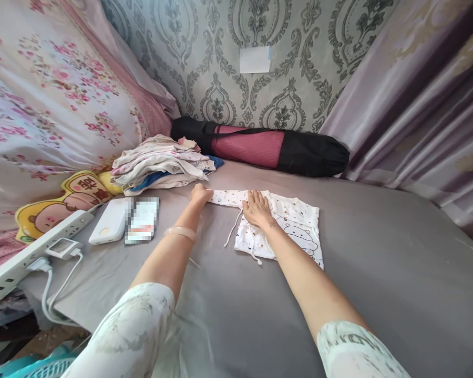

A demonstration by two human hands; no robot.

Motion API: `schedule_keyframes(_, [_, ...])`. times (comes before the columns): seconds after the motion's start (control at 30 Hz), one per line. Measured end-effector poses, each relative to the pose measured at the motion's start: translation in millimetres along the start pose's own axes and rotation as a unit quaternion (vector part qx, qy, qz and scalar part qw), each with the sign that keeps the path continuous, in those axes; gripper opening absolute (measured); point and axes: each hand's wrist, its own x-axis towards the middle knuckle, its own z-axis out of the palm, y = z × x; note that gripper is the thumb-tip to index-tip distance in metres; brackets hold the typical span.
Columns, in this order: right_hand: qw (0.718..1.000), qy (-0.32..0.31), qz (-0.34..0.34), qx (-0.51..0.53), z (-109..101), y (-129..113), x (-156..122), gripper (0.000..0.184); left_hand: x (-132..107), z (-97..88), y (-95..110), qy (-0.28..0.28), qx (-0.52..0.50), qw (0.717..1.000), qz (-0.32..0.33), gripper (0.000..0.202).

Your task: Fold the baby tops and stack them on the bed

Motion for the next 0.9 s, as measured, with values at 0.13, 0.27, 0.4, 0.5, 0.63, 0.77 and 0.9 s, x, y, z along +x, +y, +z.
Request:
schedule_keyframes(0.13, [1.000, -0.007, 0.004, -0.004, -2.0, -1.3, -0.7, 0.065, -0.5, -2.8, -3.9, 0.033, -0.048, 0.998, 0.017, 0.013])
schedule_keyframes(0.27, [1.000, -0.010, 0.004, -0.008, -3.5, -2.6, -0.9, 0.064, -5.8, -6.1, -1.6, 0.031, -0.120, 0.991, 0.042, 0.015])
schedule_keyframes(0.4, [1.000, -0.019, 0.010, -0.011, -4.0, -2.9, 1.5, 0.063, -8.6, -13.0, 8.3, 0.003, -0.251, 0.968, 0.018, 0.031])
schedule_keyframes(0.5, [0.999, -0.035, 0.013, 0.001, -5.7, -3.5, 3.6, 0.066, -11.6, -20.8, 20.6, -0.015, -0.337, 0.941, 0.001, 0.043])
schedule_keyframes(0.63, [0.998, -0.059, 0.021, 0.021, -9.4, -6.8, 5.0, 0.084, -22.4, -27.1, 41.4, -0.034, -0.419, 0.907, 0.032, 0.044])
schedule_keyframes(0.77, [0.997, -0.070, 0.025, 0.037, -14.5, -10.6, 5.1, 0.089, -38.1, -22.6, 62.6, -0.067, -0.443, 0.891, 0.071, 0.039])
schedule_keyframes(0.9, [0.993, -0.050, 0.003, 0.111, -26.6, -3.3, 2.2, 0.079, -52.6, -12.7, 81.7, -0.065, -0.419, 0.902, 0.085, 0.036])
